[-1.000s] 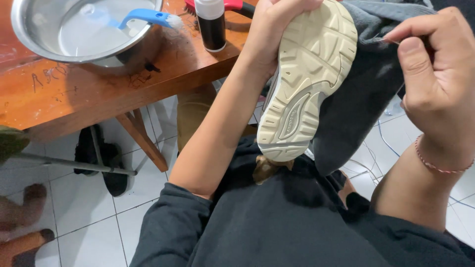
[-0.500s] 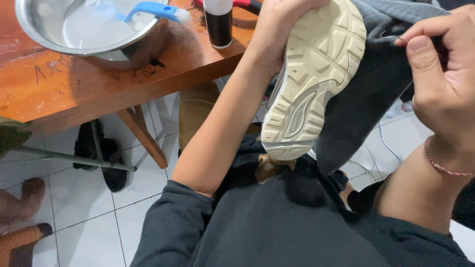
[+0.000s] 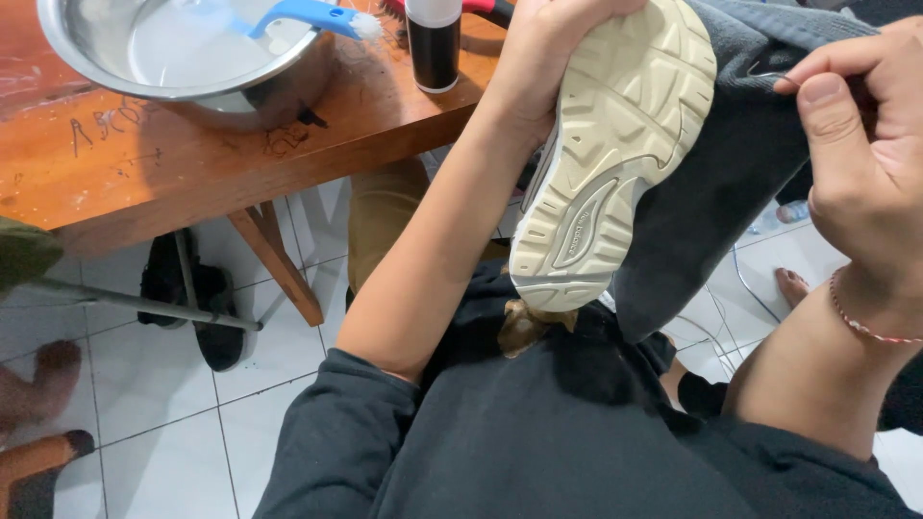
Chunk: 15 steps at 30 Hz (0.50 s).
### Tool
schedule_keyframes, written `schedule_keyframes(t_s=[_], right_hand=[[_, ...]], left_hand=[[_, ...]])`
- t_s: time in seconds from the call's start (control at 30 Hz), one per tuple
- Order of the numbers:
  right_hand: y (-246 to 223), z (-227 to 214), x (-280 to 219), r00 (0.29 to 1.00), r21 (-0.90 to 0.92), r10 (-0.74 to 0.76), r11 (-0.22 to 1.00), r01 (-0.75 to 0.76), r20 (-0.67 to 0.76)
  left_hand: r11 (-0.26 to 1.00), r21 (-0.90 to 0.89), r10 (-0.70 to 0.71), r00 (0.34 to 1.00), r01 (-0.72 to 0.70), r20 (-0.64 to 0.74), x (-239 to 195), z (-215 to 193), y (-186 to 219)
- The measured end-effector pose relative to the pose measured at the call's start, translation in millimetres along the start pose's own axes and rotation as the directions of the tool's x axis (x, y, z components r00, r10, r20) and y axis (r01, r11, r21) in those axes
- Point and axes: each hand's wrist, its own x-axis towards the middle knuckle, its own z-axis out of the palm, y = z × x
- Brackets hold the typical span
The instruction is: The person holds a beige sneaker and uses a small metal tool to scrape dirt from the sole's grooves. They then wipe the sole with a dark cloth and continue scraping the tread pattern.
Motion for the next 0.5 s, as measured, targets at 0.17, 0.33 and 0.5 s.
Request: schedule_keyframes(t_s=[0.17,0.33,0.5], right_hand=[[-3.0,0.9,-0.5,1.000,0.019,0.021,1.000,-0.020,-0.011],[-1.2,0.9,-1.0,1.000,0.009,0.010,1.000,-0.010,-0.012],[-3.5,1.1,-1.6,1.000,0.025,0.028,0.999,-0.027,-0.011]], left_hand=[[0.999,0.034,-0.010,1.000,0.010,-0.009,-1.5,-0.2,2.2],[1.000,-0.026,-0.003,1.000,0.003,0.006,-2.5,5.1,8.8],[1.000,0.006,-0.023,0.999,0.023,0.035,-3.2,-3.8,-0.6]])
